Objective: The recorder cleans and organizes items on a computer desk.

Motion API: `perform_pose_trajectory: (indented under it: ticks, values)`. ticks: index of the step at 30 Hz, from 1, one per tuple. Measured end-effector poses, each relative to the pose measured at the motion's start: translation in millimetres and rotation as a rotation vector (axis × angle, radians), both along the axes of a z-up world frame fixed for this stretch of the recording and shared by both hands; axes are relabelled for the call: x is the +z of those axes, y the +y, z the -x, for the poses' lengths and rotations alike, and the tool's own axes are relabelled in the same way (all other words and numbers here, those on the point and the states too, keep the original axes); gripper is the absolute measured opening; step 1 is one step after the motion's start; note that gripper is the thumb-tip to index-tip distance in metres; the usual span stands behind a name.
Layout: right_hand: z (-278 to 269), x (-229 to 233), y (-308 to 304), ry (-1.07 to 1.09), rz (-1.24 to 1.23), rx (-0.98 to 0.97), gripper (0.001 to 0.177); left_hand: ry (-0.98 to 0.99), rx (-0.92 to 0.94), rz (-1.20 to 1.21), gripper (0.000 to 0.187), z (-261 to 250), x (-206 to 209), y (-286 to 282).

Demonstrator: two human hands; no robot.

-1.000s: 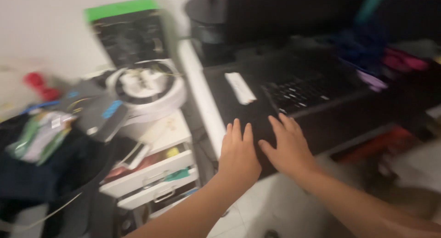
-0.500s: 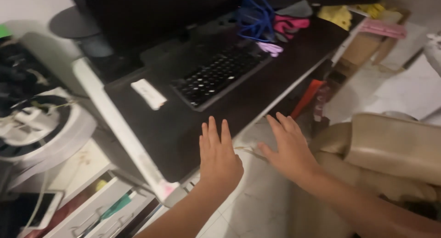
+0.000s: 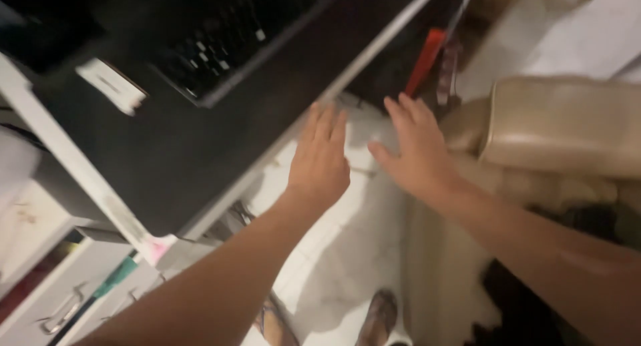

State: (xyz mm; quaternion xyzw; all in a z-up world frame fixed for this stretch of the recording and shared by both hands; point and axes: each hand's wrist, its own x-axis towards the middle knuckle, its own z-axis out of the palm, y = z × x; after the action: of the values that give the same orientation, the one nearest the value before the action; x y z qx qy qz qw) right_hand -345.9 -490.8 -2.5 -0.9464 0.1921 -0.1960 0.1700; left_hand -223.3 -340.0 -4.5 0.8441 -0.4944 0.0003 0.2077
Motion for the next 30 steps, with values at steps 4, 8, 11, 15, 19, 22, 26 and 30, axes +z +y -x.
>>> perform_pose_trajectory:
  ticks: [4, 8, 11, 15, 19, 22, 26, 30]
  values:
    - [2.7, -42.7, 4.5, -0.017, -0.032, -0.073, 0.077, -0.057, -0.155, 0.078, 0.069, -2.9, -66.7, 2.6]
    - [5.7, -74.9, 20.6, 0.015, -0.077, -0.120, 0.074, 0.109, -0.118, -0.041, 0.071, -11.8, -104.7, 15.0]
    - [3.4, -106.3, 33.4, 0.031, -0.112, -0.130, 0.073, 0.129, -0.042, -0.142, 0.071, -20.8, -142.6, 27.1]
    - [-4.7, -153.4, 43.0, 0.037, -0.128, -0.134, 0.072, 0.121, 0.038, -0.226, 0.070, -41.1, -213.3, 41.2]
    - [-13.2, -197.8, 58.5, 0.021, -0.136, -0.111, 0.071, 0.199, 0.129, -0.353, 0.071, -54.6, -262.8, 54.7]
    - [-9.6, -230.9, 71.8, 0.030, -0.160, -0.115, 0.071, 0.270, 0.183, -0.394, 0.072, -56.7, -304.1, 68.3]
    - [-8.8, -260.6, 87.8, 0.067, -0.211, -0.135, 0.072, 0.348, 0.248, -0.588, 0.076, -60.4, -340.2, 81.8]
    - [-3.7, -276.4, 103.0, 0.100, -0.285, -0.169, 0.072, 0.396, 0.267, -0.666, 0.078, -58.3, -375.7, 94.2]
